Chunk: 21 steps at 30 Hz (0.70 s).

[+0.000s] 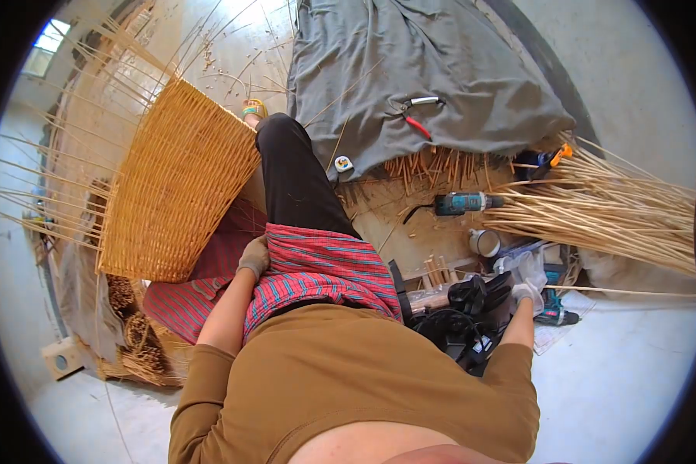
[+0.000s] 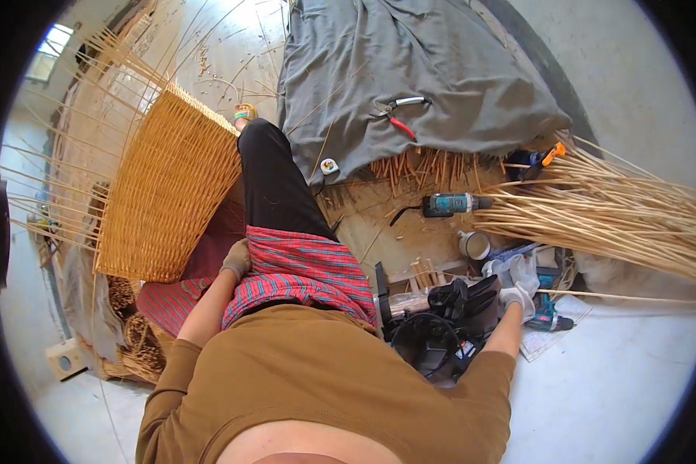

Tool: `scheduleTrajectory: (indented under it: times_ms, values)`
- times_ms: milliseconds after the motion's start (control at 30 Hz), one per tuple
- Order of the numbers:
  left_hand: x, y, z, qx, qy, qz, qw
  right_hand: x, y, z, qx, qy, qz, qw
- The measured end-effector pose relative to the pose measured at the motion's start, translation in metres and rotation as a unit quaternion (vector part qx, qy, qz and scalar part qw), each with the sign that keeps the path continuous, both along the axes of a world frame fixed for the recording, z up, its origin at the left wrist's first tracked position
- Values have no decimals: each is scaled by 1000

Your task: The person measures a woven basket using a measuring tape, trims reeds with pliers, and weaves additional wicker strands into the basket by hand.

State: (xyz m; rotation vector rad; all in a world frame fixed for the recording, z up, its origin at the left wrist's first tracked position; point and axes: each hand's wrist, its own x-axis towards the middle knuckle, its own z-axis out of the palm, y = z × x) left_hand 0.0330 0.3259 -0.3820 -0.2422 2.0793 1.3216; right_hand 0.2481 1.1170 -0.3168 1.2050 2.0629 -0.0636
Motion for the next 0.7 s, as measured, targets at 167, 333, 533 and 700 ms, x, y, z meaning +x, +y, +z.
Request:
scheduleTrajectory:
  times_ms: [167,333,533,700]
  values:
    - [-2,5,-13,-20,117,-111,987,-11,-10,82,-157,-65,22,985]
    - [-17,58,96,-221,95,63,969,-15,-10,166,-9,156,-11,988]
    - [-58,128,219,-39,362,195,911,-172,-233,282,-301,501,188,790]
    - [-39,162,258,494,126,174,842,-255,-411,226,-428,602,272,616]
